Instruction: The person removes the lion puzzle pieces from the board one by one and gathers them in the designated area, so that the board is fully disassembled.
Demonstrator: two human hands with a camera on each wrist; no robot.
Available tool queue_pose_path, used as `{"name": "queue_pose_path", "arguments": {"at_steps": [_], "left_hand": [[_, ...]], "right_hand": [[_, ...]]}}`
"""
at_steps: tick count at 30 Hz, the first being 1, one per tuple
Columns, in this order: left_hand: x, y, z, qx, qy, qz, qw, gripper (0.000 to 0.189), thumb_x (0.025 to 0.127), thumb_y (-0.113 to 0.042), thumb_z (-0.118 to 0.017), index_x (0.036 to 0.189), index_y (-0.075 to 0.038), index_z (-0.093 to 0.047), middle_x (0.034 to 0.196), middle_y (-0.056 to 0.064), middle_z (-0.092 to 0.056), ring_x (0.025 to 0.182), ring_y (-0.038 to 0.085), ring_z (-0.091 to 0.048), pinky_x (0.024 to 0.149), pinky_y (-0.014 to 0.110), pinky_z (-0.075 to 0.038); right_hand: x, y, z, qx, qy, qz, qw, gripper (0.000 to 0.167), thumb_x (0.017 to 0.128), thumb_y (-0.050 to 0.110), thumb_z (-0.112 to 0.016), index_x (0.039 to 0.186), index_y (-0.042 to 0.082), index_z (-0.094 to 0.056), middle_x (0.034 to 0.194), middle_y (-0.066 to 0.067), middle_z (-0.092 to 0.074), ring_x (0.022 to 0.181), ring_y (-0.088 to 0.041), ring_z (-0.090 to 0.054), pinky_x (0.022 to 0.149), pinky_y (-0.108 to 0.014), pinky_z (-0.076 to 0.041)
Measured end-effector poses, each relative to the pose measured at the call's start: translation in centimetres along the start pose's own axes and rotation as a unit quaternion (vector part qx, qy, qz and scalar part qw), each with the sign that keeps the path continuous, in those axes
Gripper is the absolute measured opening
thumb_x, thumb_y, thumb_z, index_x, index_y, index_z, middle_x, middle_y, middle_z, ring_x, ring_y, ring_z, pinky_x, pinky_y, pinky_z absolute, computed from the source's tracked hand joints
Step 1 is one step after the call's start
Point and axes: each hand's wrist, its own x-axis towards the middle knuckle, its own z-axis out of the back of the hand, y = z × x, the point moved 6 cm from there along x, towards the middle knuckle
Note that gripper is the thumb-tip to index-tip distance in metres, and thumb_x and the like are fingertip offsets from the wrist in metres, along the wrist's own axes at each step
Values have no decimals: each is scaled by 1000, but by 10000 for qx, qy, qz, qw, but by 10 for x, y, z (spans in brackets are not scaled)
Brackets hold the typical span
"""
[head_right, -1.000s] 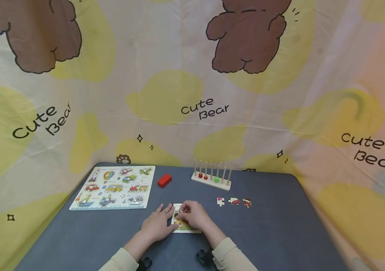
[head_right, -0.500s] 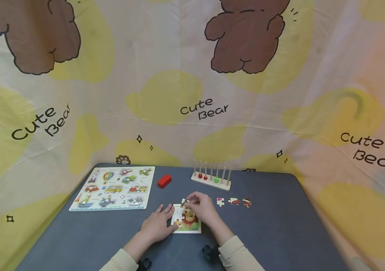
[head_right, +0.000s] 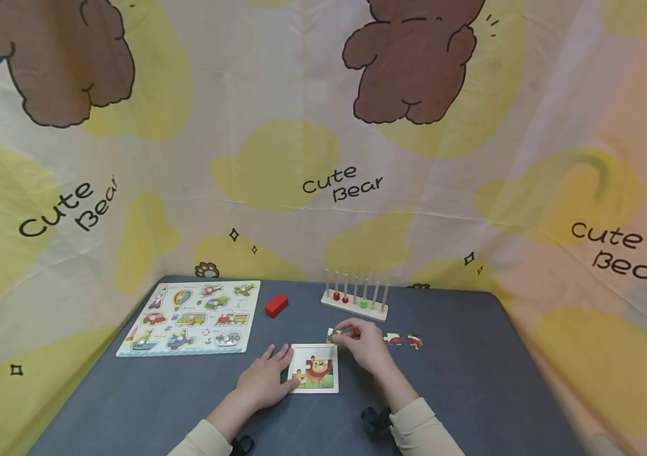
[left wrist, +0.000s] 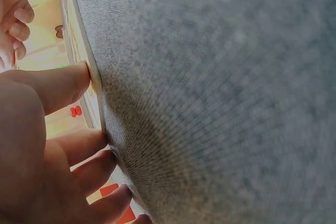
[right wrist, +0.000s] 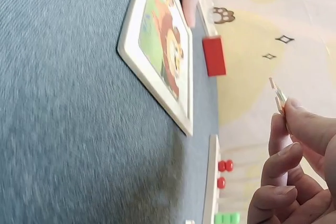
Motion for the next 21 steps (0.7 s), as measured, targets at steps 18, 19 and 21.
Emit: {"name": "queue_pose_path", "arguments": {"at_steps": [18,19,21], "left_hand": [[0,-1,2,-45,72,79,9999,74,90,-51,-70,151,-14,-49,159,5,-44,151,35,-30,118,59,-32],[0,-1,2,-35,69,80,9999,74,90,-51,-70,151,-14,-49,159,5,-44,151,35,-30,118,59,-32],[1,-1,1,-17,70,78,9999,74,90,-51,-70,151,-14,-49,159,5,-44,151,35,-30,118,59,-32]], "right_hand": [[-9,-35,30,-360,-197,-265,9988,12,87,18,-80,99,17,-78,77,3,-70,68,-16,-55,59,-28,-45],[-9,-38,31,-350,-201,-297,9987,14,87,18,-80,100,16,-77,77,3,-71,68,-16,-56,59,-27,-46],[-11,-44,34,-319,-235,-417,9983,16,86,18,-81,101,14,-76,77,1,-71,67,-16,-57,59,-27,-46]]}}
